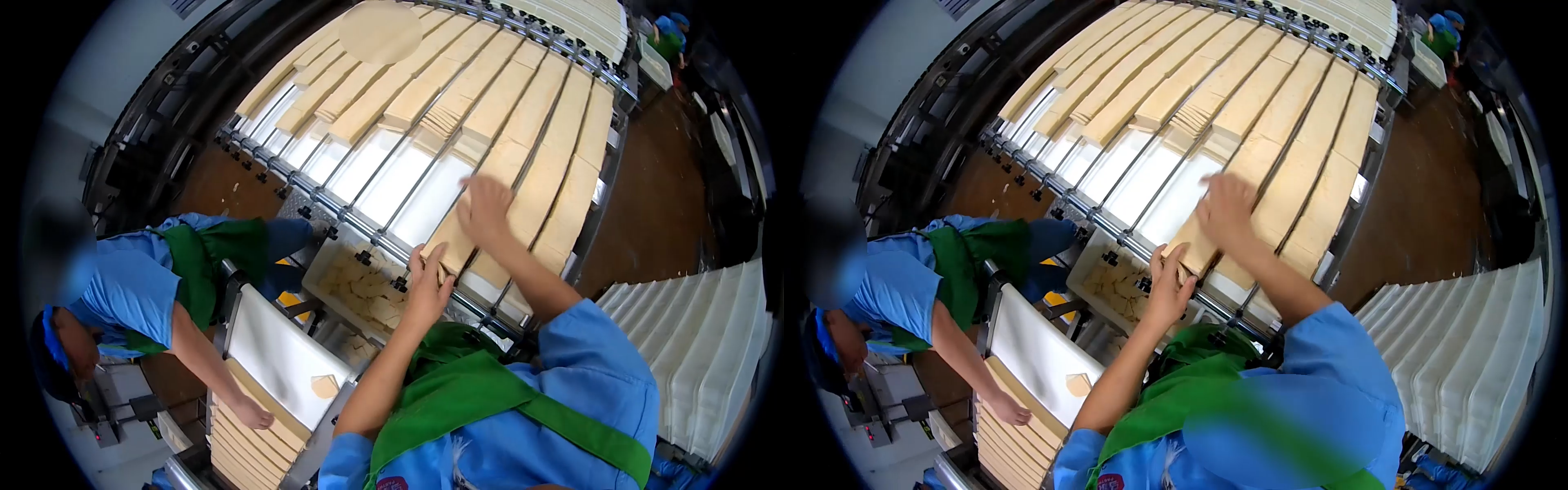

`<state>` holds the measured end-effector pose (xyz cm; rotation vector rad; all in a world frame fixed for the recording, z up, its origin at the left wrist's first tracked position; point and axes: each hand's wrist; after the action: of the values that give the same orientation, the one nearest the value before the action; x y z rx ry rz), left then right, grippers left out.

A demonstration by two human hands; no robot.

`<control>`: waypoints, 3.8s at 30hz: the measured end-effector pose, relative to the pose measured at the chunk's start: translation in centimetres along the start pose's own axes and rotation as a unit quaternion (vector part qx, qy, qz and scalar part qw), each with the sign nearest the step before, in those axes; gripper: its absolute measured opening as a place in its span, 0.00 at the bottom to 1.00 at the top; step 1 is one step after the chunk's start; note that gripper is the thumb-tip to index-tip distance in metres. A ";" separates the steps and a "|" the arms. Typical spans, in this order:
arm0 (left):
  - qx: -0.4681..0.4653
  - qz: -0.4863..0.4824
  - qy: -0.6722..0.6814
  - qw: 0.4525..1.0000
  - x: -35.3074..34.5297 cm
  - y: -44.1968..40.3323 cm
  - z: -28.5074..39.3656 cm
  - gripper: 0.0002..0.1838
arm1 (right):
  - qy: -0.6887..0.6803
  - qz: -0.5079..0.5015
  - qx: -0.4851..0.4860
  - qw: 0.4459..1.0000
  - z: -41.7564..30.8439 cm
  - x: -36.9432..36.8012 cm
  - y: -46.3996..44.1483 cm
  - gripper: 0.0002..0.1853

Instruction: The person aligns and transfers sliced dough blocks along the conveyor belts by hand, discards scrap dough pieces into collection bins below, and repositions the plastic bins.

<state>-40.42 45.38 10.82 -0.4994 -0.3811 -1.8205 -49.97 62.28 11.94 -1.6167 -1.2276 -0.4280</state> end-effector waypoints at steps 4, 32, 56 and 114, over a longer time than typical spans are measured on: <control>-0.004 0.065 0.009 0.998 1.0 2.1 -1.2 0.33 | -0.110 -0.151 0.125 0.974 -5.3 1.6 4.8 0.14; 0.592 0.596 -0.130 0.527 14.0 46.8 -21.4 0.47 | -0.313 -0.486 0.289 0.763 -35.7 -11.8 14.9 0.14; 0.573 0.372 0.007 0.730 18.0 46.1 -21.0 0.52 | 0.030 -0.538 0.234 0.809 -65.1 -30.6 20.0 0.38; 0.010 0.150 0.051 0.987 6.7 0.1 -5.3 0.28 | -0.127 -0.206 0.218 0.946 -7.4 -4.3 0.4 0.17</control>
<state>-42.83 37.25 9.69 -0.4229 -0.2393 -1.5411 -49.33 53.70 11.58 -1.0561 -1.7295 -0.1821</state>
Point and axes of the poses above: each hand's wrist, its own y-axis away from the middle knuckle, its own x-axis out of the back of the hand, z = x × y, and after that the axes turned 4 degrees about -z, right-handed
